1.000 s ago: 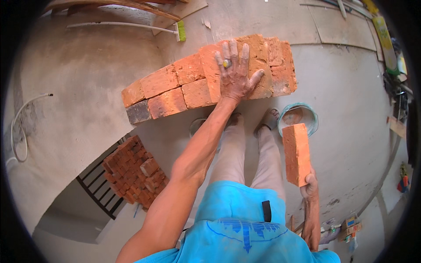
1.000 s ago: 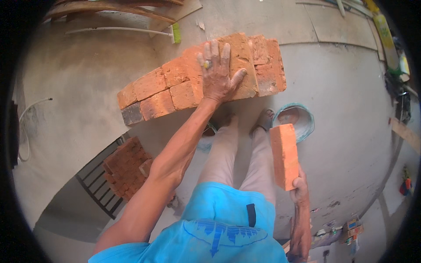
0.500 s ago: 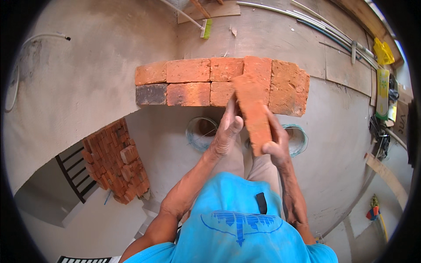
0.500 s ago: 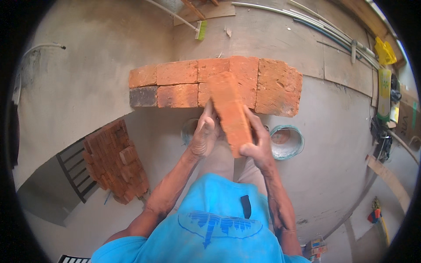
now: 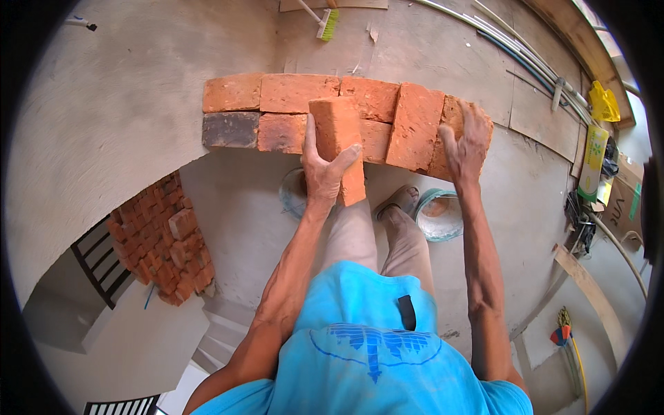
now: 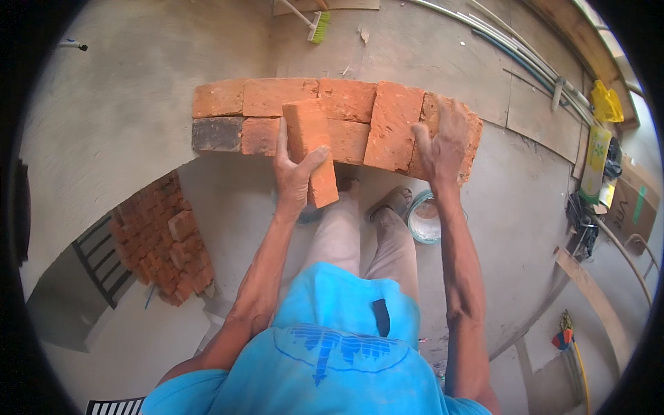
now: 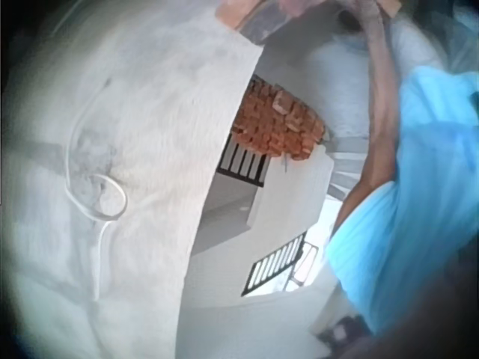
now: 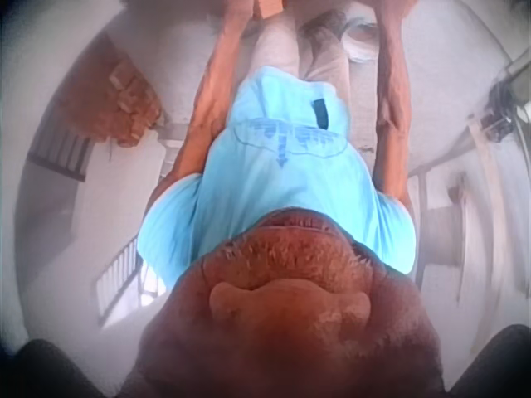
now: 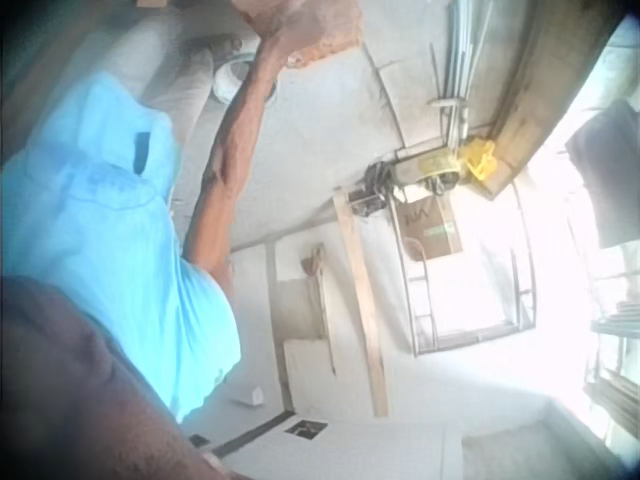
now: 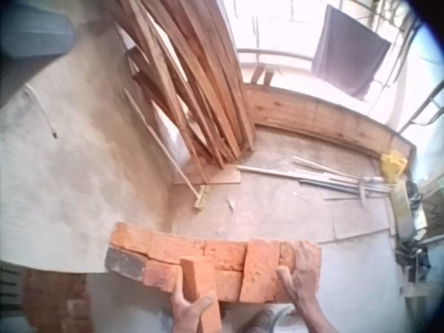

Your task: The person places bricks on a curved structure and picks up additional bricks from buckets.

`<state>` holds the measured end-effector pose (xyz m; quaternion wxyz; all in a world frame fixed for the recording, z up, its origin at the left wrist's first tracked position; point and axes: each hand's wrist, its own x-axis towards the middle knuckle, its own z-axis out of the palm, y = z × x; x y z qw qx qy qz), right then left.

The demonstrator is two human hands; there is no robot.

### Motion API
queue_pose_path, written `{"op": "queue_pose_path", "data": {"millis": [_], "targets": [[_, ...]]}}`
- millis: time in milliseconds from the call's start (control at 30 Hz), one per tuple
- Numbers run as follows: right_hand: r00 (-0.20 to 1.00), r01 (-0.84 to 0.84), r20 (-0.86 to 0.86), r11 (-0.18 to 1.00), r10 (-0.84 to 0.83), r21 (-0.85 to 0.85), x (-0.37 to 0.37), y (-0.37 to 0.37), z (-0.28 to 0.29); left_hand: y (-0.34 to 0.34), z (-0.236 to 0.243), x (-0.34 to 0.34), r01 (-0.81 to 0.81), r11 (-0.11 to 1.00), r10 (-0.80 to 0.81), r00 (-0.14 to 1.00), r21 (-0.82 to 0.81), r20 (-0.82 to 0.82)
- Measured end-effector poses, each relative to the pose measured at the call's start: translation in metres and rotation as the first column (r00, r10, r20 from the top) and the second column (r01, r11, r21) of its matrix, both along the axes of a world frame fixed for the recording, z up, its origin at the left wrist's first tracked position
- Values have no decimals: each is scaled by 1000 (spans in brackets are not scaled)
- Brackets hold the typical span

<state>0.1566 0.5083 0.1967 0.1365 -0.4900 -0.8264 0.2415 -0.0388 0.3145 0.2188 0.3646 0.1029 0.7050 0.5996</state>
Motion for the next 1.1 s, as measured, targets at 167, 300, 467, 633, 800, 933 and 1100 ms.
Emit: {"op": "queue_pose_path", "data": {"millis": [167,300,467,633,800,933,1100], "targets": [[974,41,204,958,-102,283,13,21,-59,24,5,1,129,905,-258,924,-405,-283],[974,64,193,965,-115,256,8,20,-60,39,-11,2,67,858,-267,905,-509,-332],[967,85,212,962,-143,259,7,19,-63,65,-20,4,38,726,-416,819,-686,-395],[963,98,219,964,-154,247,3,18,-59,76,-34,12,-32,652,-518,710,-757,-476],[956,112,243,968,-166,223,4,17,-61,91,-30,20,-5,588,-527,756,-809,-388],[961,108,224,965,-163,238,3,17,-61,92,-39,25,-22,611,-509,755,-791,-414],[962,100,225,965,-157,244,3,18,-62,93,-44,24,-42,616,-504,746,-787,-435]]}}
